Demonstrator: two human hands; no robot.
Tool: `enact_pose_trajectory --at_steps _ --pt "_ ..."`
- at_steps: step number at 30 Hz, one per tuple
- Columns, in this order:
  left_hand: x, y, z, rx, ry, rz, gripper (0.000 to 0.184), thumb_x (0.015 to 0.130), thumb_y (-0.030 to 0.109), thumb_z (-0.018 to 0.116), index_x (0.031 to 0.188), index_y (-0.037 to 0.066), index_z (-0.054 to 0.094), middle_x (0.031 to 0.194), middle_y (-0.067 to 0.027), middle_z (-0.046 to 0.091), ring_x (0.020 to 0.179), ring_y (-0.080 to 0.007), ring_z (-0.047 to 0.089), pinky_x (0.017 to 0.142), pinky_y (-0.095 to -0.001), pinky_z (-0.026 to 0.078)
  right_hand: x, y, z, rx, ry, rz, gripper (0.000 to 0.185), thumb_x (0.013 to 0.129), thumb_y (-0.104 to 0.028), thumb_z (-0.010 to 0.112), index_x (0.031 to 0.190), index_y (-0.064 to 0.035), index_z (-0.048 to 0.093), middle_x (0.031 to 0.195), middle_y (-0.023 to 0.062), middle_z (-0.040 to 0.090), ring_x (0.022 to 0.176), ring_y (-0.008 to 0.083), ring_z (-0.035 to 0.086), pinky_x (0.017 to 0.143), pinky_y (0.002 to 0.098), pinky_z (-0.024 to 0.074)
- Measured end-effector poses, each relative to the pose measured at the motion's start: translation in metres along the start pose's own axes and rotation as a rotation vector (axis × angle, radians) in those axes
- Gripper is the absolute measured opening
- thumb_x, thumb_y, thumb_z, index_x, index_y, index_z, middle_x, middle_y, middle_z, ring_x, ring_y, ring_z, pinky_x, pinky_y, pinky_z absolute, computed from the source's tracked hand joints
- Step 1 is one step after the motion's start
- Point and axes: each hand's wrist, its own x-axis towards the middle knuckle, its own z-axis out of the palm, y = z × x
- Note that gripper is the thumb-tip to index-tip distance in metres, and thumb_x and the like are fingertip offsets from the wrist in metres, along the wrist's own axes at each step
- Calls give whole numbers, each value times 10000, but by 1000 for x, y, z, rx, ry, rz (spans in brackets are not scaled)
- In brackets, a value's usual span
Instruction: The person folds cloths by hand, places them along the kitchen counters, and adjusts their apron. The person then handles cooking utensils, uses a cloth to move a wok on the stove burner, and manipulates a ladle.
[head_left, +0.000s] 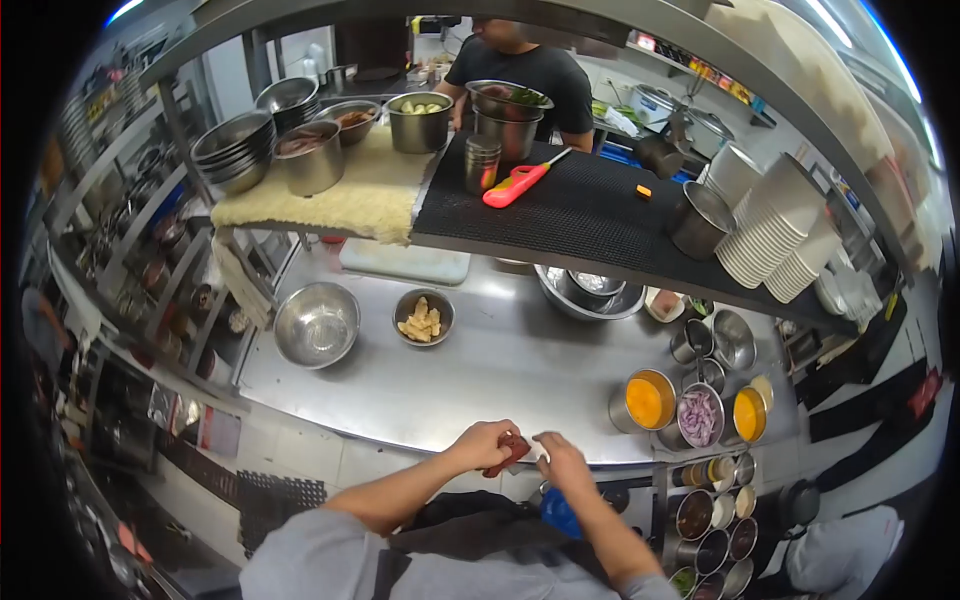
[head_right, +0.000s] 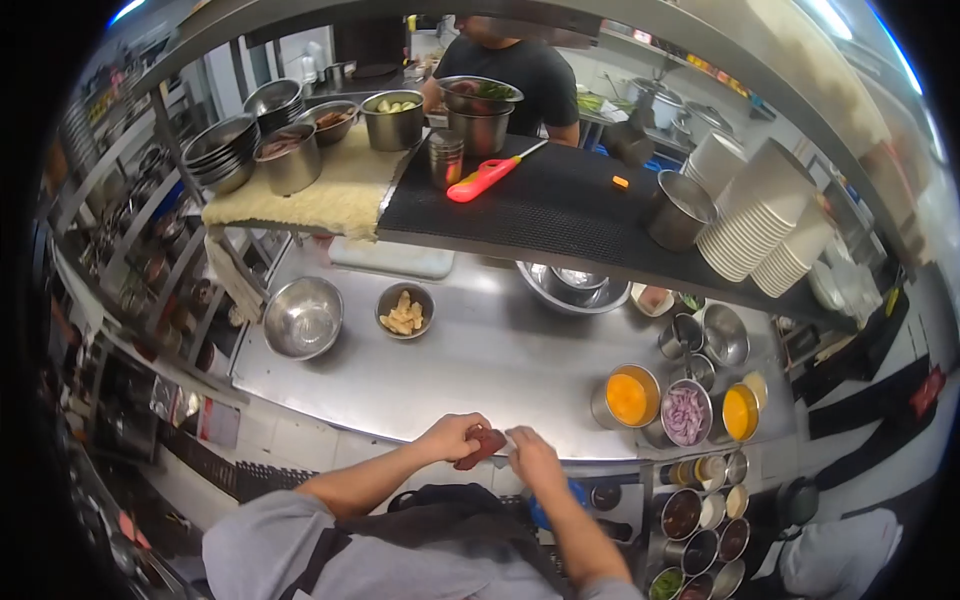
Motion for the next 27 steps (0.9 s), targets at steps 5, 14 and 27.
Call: enact_pose_trajectory --at_steps 5,14,27 --pt "16 61 -3 -1 -403 122 321 773 64 582 1088 89 640 835 -135 707 588 -251 659 597 -364 534 -41 -16 -2 183 186 154 444 743 -129 755 1159 -43 628 1231 167 585 1087 363 593 916 407 495" --pt "23 74 11 -19 -317 413 255 715 78 594 952 87 689 851 -120 716 809 -286 694 749 -370 539 -83 -18 0 352 206 232 377 762 -182 815 1039 15 652 1104 162 660 981 255 674 818 342 532" --pt "0 55 -8 -330 -273 300 267 739 -24 547 973 25 666 879 -91 700 830 -154 657 777 -291 514 -77 -32 11 296 72 264 355 767 -203 803 1033 -19 656 942 114 675 819 224 653 678 332 509"
